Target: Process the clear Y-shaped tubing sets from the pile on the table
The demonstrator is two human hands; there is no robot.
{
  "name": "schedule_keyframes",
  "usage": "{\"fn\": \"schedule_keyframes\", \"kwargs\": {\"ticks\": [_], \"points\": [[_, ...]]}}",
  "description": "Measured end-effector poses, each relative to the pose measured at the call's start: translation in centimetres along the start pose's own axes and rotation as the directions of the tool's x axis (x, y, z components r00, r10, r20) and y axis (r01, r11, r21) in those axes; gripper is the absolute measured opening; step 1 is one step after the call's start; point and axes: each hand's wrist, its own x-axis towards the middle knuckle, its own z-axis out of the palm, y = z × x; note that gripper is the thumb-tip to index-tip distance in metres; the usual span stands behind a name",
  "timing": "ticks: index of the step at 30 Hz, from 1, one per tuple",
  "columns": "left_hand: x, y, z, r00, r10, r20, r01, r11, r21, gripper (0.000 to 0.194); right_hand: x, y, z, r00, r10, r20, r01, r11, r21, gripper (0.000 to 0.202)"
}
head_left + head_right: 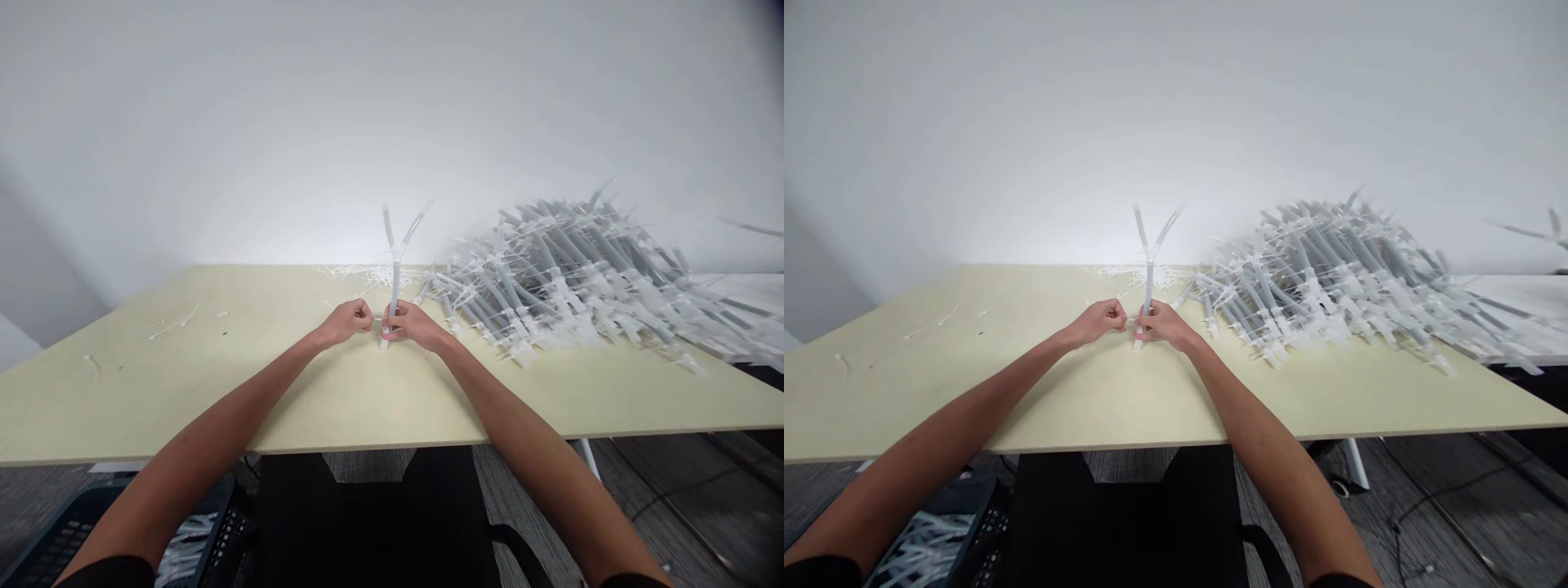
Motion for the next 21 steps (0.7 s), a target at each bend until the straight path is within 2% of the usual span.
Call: {"fn": "schedule_keyframes", "kwargs": {"ticks": [2,5,9,12,16,19,21], "points": [[0.1,-0.3,0.0,1.000,-0.005,-0.013,0.004,1.000,-0.028,0.012,0.0,0.0,0.0,1.000,-0.010,-0.008,0.010,1.000,-0.010,0.022],[0.2,-0.7,0.1,0.998,-0.059,-0.028,0.054,0.986,-0.157,0.014,-0.2,-0.1,-0.4,0.999,-0.030,0.040,0.029,0.999,0.014,0.021],[0.1,-0.6,0.7,0.994,-0.069,0.087,0.099,0.903,-0.418,0.021,-0.3,-0.3,-1.2,0.994,-0.051,0.095,0.047,0.998,0.048,0.024],[0.0,-0.4,1.1,0.986,-0.028,0.162,0.108,0.853,-0.510,0.028,-0.3,-0.3,-1.3,0.991,-0.056,0.122,0.047,0.996,0.078,0.025],[0.0,-0.3,1.2,0.985,0.000,0.173,0.071,0.912,-0.404,0.035,0.0,-0.1,-1.0,0.987,-0.074,0.140,0.059,0.992,0.109,0.025],[-0.3,0.1,1.1,0.996,0.032,0.089,-0.020,0.991,-0.135,0.040,0.1,0.1,-1.1,0.993,-0.052,0.104,0.046,0.997,0.057,0.025],[-0.6,0.6,1.1,0.997,0.069,0.043,-0.071,0.996,0.058,0.041,0.1,0.1,-1.2,0.996,-0.034,0.080,0.034,0.999,0.007,0.026]]}}
